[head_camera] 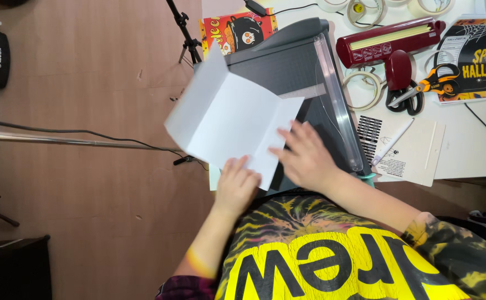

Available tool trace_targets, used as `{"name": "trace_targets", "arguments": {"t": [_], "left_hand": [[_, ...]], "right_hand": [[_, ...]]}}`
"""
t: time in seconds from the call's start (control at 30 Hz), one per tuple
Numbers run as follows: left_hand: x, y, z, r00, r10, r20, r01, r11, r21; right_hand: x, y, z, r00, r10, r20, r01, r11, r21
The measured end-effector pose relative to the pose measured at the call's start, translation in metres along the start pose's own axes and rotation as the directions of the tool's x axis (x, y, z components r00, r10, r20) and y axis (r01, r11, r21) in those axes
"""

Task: The person prepares a printed Halloween-themed wrapper by folding it, applying double-sided tape from a roll, and using a marker to write on a printed chart on the back.

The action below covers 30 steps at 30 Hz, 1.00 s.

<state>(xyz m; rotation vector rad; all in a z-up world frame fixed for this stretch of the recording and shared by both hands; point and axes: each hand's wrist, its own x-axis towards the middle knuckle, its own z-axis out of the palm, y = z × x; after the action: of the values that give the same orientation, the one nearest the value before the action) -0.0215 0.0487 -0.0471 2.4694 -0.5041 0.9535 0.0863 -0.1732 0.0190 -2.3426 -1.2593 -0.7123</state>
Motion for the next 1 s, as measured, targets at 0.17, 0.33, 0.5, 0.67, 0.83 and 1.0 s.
{"name": "trace_targets", "arguments": {"t": [0.17,0.33,0.5,0.67,0.83,1.0], "left_hand": [[0.017,0.03,0.012,0.922,-0.091,0.377,0.118,0.992,-0.051],[0.034,0.016,0.002,0.831,-0.219,0.512,0.24,0.97,0.025],[0.048,0.004,-0.012,0.708,-0.279,0.649,0.271,0.956,0.115],[0.046,0.009,-0.001,0.635,-0.316,0.705,0.209,0.949,0.237],[0.056,0.014,0.005,0.592,-0.353,0.724,0.232,0.935,0.267],[0.064,0.018,0.018,0.581,-0.391,0.714,0.274,0.92,0.281]], "right_hand": [[-0.025,-0.009,0.019,0.99,-0.076,0.121,0.063,0.992,0.111],[-0.06,0.026,0.032,0.983,-0.004,0.181,-0.01,0.997,0.078],[-0.063,0.065,0.024,0.971,0.091,0.219,-0.1,0.995,0.026],[-0.068,0.127,-0.001,0.953,0.303,-0.004,-0.303,0.952,-0.041],[-0.08,0.178,-0.014,0.649,0.752,0.111,-0.699,0.648,-0.304],[-0.134,0.222,0.012,0.859,0.484,0.167,-0.278,0.714,-0.643]]}}
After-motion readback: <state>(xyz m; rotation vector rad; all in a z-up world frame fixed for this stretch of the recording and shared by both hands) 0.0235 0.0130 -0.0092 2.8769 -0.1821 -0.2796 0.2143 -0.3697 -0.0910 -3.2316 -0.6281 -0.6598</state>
